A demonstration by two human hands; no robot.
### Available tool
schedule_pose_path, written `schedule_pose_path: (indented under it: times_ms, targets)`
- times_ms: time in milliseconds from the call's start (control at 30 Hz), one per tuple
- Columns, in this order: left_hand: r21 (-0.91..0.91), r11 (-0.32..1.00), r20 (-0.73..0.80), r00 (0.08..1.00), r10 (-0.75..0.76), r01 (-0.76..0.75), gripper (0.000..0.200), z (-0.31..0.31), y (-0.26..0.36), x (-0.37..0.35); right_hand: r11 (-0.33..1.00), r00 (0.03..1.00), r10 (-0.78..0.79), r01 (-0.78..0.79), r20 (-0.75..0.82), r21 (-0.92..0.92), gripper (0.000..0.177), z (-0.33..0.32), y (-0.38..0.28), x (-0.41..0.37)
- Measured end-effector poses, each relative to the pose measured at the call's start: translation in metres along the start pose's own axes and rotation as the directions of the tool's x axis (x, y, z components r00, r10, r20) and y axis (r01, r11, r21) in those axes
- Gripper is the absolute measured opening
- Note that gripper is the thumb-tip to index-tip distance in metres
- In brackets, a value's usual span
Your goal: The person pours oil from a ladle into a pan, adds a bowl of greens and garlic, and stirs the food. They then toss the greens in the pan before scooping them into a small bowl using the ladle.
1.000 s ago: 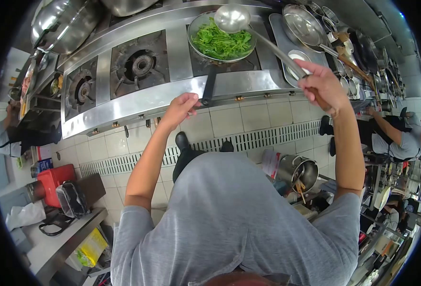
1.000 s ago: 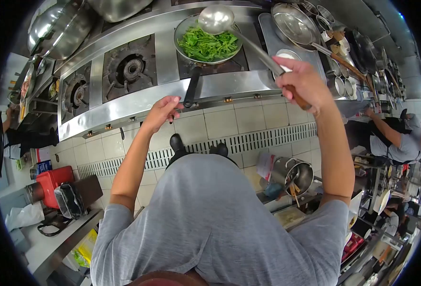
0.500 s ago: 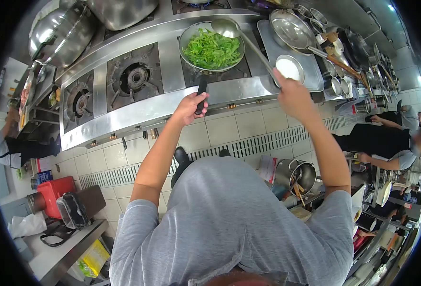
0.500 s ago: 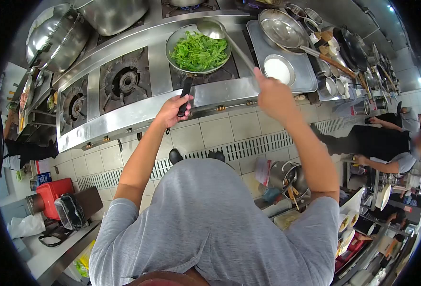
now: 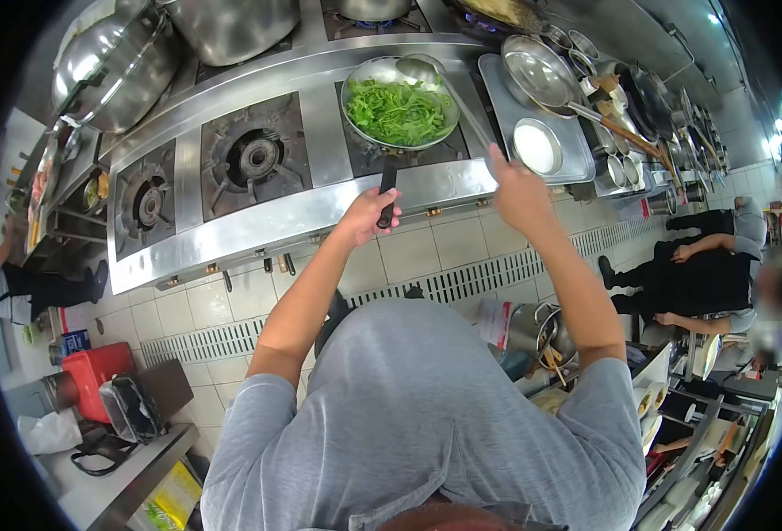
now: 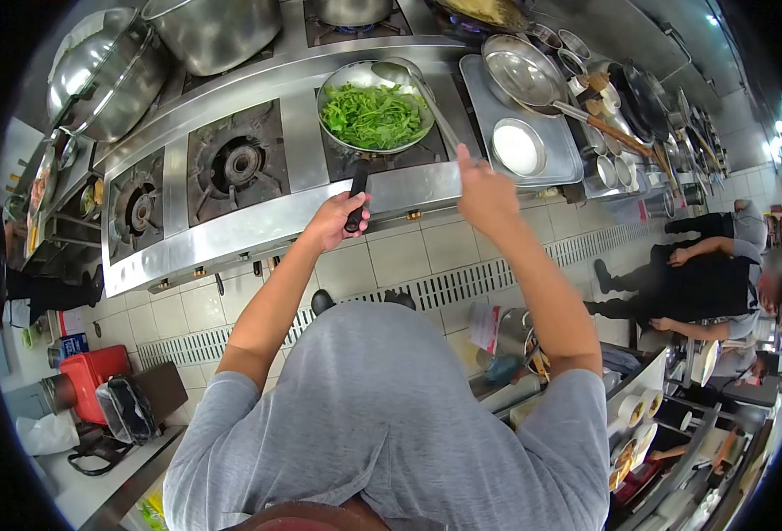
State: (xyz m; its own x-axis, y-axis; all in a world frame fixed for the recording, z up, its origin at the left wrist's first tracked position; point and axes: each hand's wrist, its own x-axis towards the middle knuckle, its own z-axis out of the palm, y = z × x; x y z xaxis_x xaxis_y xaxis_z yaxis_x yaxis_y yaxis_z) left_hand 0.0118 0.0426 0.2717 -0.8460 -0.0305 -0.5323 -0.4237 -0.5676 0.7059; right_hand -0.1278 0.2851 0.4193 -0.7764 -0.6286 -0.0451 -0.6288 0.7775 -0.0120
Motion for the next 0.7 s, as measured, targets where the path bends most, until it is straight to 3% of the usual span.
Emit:
schedule_pose_path:
  times_ms: [100, 200, 300, 400, 600, 700]
  targets:
    - [-0.002, 1.0, 0.002, 1.0, 0.002, -0.002, 0.029, 0.001, -0.002, 0.002, 0.998, 0.997, -0.05, 0.048, 0.05, 0.041, 0.075, 0.035, -0.005, 0.013]
    - [0.002, 1.0, -0.008, 1.0, 0.001, -0.001, 0.029, -0.001, -0.002, 0.002, 0.983, 0.988, -0.154, 0.154, -0.01, 0.097, 0.075, 0.01, 0.004, -0.007]
    - [-0.01, 1.0, -0.013, 1.0, 0.003, -0.003, 0.029, 0.0, -0.004, 0.001, 0.989, 0.988, -0.147, 0.147, -0.037, 0.013, 0.077, -0.017, 0.004, -0.039]
    - [-0.01, 1.0, -0.025, 1.0, -0.001, 0.0, 0.029, 0.0, -0.004, 0.001, 0.977, 0.975, -0.196, 0.203, -0.105, 0.065, 0.08, -0.035, 0.019, -0.066]
    - [-0.019, 1.0, -0.023, 1.0, 0.006, -0.006, 0.028, 0.001, -0.003, 0.002, 0.988, 0.961, -0.147, 0.156, 0.236, -0.017, 0.081, -0.065, -0.003, -0.106]
    - [-0.012, 1.0, -0.022, 1.0, -0.003, 0.002, 0.027, 0.001, -0.003, 0.001, 0.988, 0.974, -0.157, 0.154, 0.165, 0.031, 0.08, -0.023, -0.003, -0.088]
